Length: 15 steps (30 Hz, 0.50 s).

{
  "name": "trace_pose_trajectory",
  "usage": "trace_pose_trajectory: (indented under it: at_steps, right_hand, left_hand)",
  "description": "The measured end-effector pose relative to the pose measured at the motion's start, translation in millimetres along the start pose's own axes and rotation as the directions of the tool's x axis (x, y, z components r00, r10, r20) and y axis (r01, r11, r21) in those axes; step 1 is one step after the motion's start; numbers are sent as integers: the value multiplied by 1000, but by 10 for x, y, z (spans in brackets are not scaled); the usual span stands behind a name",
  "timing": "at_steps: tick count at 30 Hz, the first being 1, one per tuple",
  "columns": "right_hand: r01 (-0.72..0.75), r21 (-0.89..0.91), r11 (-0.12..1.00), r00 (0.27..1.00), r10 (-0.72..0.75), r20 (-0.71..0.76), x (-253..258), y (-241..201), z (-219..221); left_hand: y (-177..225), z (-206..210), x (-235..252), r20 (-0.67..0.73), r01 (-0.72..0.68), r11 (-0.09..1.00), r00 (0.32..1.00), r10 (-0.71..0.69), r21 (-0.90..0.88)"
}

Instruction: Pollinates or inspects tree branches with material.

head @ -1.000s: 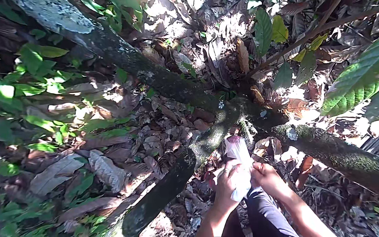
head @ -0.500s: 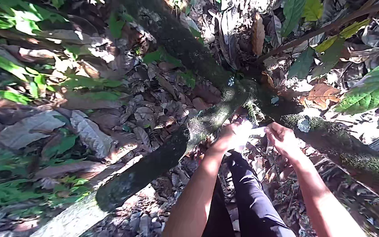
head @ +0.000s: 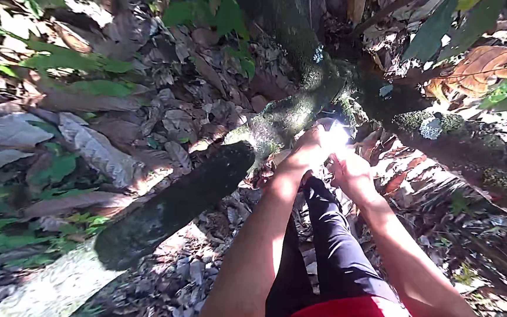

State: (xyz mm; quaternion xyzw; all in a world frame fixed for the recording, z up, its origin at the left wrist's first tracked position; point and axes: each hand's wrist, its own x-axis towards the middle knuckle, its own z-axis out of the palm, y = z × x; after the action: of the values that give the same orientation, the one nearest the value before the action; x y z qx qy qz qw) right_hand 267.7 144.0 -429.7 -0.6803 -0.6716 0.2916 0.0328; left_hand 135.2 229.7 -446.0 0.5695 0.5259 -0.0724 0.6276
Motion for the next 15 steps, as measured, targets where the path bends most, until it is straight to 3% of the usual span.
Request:
trace_pose_trajectory:
  at_steps: [2, 4, 8, 11, 15]
  right_hand:
    - [35, 22, 999, 999, -34, -25, 92, 116, -124]
    - [76, 65, 995, 996, -73, -51, 248, 230, -180]
    - [103, 234, 967, 993, -87, -78, 510, 212, -122]
    - [36, 353, 935, 999, -41, 8, 597, 121, -206]
    - [-14, 423, 906, 1000, 15, 2, 589, 122, -227]
  left_hand:
    - [-29, 86, 20, -5, 9, 999, 1000, -9, 34]
    - [-67, 135, 7, -25, -11, 999, 1000, 9, -53]
    - [-49, 85, -106, -75, 88, 862, 987, -144, -499]
    - [-37, 14, -123, -137, 32, 866, 984, -116, -499]
    - [181, -73, -169, -127, 112, 931, 978, -165, -349]
